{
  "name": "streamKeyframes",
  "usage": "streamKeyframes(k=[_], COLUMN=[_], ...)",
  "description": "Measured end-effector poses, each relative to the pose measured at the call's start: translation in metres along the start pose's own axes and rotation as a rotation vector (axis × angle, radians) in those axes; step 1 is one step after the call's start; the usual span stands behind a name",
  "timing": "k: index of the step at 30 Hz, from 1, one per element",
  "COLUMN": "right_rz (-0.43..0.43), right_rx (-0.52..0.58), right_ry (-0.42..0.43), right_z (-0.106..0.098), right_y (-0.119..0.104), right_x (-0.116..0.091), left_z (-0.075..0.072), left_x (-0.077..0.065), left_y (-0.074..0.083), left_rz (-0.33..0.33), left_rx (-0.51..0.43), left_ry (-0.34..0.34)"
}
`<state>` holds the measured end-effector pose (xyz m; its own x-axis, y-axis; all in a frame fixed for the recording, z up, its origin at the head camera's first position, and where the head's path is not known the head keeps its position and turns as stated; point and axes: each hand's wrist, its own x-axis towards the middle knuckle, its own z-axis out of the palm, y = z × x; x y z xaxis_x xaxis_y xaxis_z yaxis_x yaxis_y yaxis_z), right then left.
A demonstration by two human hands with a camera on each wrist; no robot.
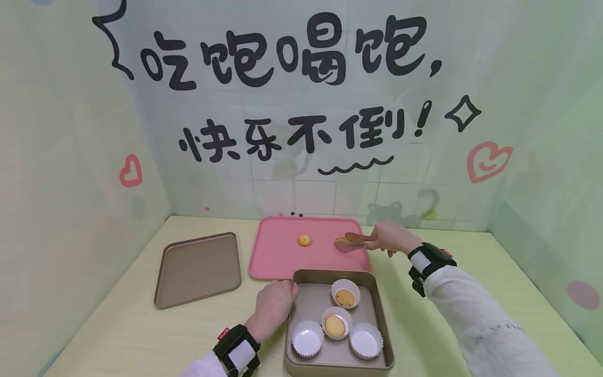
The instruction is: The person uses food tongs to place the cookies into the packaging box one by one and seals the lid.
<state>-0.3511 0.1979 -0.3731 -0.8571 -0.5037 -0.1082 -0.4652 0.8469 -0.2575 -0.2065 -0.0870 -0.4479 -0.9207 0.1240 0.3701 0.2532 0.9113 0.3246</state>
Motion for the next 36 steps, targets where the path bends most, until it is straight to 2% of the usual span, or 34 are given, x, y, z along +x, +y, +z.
streamKeyframes(k=[13, 29, 36], right_rz=[0.001, -0.029, -0.108], right_rx=[-0.011, -0.012, -0.042], right_ry=[0.012, 0.042, 0.066], right_z=[-0.001, 0.001, -0.007], right_y=[-0.002, -0.002, -0.005], right_x=[0.006, -0.002, -0.011], left_z=[0.0, -0.003, -0.001], left_x=[0.001, -0.001, 0.0], left_y=[-0.001, 0.002, 0.0], left_rz=[-0.01, -0.006, -0.002], left_rx=[-0.019, -0.01, -0.014], left_ry=[-0.005, -0.008, -0.019])
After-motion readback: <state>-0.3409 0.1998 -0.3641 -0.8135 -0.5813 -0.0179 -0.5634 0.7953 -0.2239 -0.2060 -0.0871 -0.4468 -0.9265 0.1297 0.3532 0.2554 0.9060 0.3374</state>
